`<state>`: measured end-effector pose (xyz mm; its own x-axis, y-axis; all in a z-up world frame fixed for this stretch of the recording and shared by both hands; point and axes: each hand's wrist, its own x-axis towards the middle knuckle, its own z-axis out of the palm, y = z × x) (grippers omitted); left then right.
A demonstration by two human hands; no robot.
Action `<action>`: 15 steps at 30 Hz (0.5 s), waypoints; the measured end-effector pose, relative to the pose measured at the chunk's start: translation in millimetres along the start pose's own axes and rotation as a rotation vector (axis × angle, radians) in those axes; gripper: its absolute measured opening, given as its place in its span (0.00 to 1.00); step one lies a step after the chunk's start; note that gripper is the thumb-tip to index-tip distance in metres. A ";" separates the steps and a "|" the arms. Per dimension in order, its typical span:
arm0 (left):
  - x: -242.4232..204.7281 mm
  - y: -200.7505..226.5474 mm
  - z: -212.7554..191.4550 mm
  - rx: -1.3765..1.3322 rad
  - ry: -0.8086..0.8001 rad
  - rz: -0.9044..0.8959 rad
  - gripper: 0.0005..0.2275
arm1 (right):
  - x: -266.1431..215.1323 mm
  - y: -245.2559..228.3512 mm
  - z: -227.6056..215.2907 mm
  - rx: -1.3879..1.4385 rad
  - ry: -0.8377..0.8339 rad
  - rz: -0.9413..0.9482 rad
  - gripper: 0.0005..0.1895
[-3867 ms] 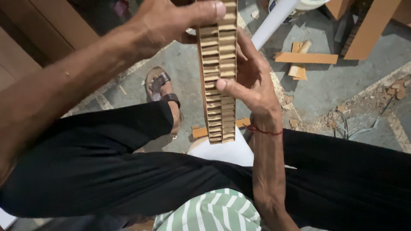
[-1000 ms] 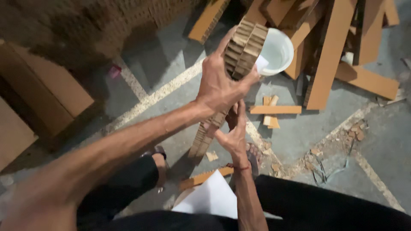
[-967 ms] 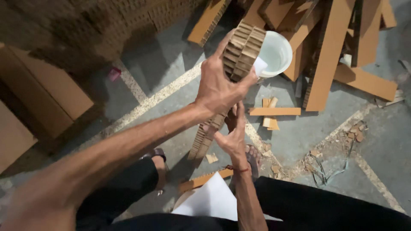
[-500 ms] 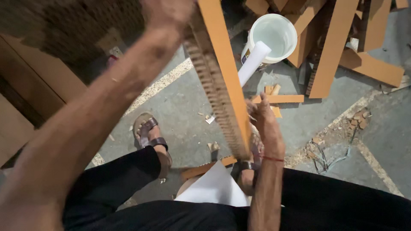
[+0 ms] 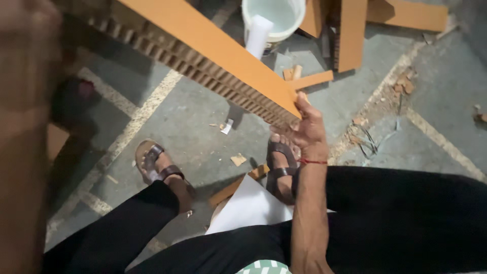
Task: The person picks up a long, slotted wooden piece and applies a white liquid from a bucket using a foam roller. They repeatedly roll the applicator along the length of the wood to coat the surface and the slots.
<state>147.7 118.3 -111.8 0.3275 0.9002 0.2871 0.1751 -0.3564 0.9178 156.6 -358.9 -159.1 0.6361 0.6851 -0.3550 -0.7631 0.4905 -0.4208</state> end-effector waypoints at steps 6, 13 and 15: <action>2.3 -12.1 -6.5 -0.009 0.010 -0.036 0.14 | 2.4 0.3 5.5 0.100 -0.034 -0.057 0.25; -2.9 -22.0 -2.4 -0.035 0.002 -0.067 0.14 | 4.9 2.6 1.7 -0.015 0.152 -0.082 0.25; -5.3 -24.0 -0.4 -0.040 -0.002 -0.075 0.15 | 5.3 2.5 -0.3 -0.025 0.142 -0.094 0.24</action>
<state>141.4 122.2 -135.2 0.3171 0.9234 0.2164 0.1616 -0.2775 0.9470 158.1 -354.3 -162.3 0.7160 0.5527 -0.4265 -0.6972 0.5341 -0.4781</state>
